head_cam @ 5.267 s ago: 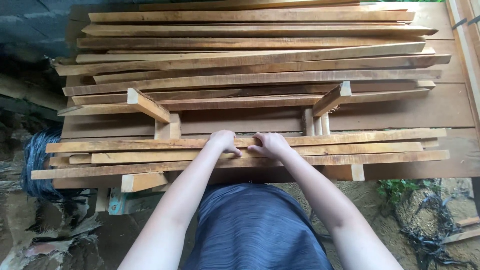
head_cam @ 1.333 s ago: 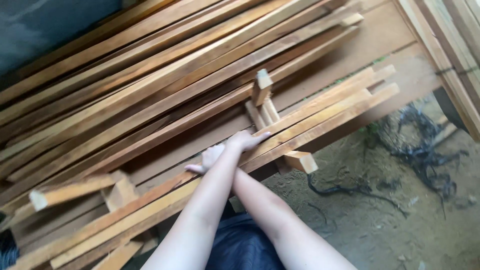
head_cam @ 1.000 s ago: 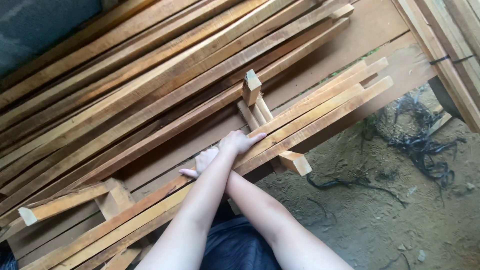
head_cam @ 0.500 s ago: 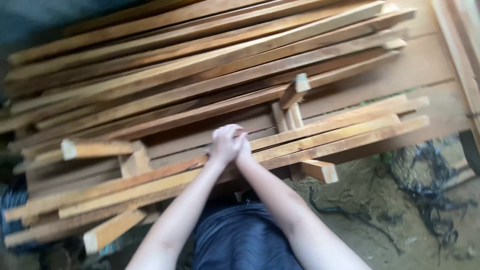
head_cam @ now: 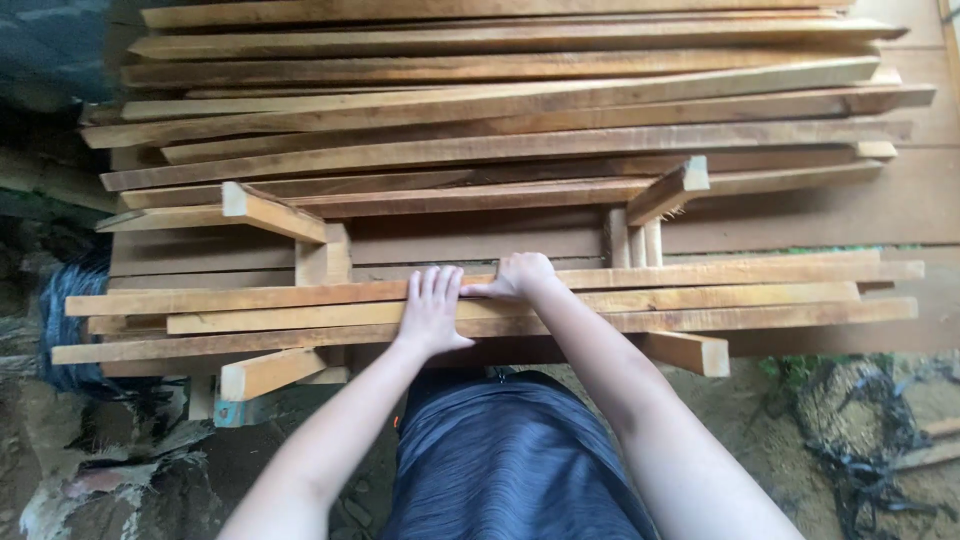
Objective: Organizing and stacking wooden planks on a rack.
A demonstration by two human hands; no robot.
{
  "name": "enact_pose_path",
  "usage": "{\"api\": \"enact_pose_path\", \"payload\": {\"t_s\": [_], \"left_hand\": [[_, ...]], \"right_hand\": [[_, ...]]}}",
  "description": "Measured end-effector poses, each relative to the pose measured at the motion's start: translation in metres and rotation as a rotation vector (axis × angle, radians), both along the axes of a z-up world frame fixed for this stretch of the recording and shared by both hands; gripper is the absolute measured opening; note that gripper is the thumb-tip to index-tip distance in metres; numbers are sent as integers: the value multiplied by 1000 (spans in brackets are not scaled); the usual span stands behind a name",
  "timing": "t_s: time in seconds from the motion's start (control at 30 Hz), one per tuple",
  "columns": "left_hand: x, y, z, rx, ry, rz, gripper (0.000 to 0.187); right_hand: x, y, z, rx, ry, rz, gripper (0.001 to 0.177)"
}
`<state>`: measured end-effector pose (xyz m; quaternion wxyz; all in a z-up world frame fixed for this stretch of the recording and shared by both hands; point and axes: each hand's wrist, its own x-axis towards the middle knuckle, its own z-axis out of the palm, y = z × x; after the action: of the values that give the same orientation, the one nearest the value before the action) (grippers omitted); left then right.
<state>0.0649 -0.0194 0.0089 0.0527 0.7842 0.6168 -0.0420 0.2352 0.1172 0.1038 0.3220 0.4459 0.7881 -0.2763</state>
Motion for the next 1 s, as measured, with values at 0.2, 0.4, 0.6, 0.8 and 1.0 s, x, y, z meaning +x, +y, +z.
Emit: {"api": "enact_pose_path", "payload": {"t_s": [0.2,0.4,0.6,0.8,1.0], "left_hand": [[-8,-4,-14,154,-75,-3,132],[-11,-4,-25,169,-136,18,126],[-10,-3,-13,136,-158,7,126],[-8,-6,-10,140,-127,25,131],[3,-41,28,105,-445,175,91]], "right_hand": [[4,-11,16,84,72,-16,107],[3,-13,13,91,104,-36,102],[10,-22,-37,327,170,20,53],[48,-76,-85,735,866,-227,49],[124,-138,-50,368,970,-976,18]]}}
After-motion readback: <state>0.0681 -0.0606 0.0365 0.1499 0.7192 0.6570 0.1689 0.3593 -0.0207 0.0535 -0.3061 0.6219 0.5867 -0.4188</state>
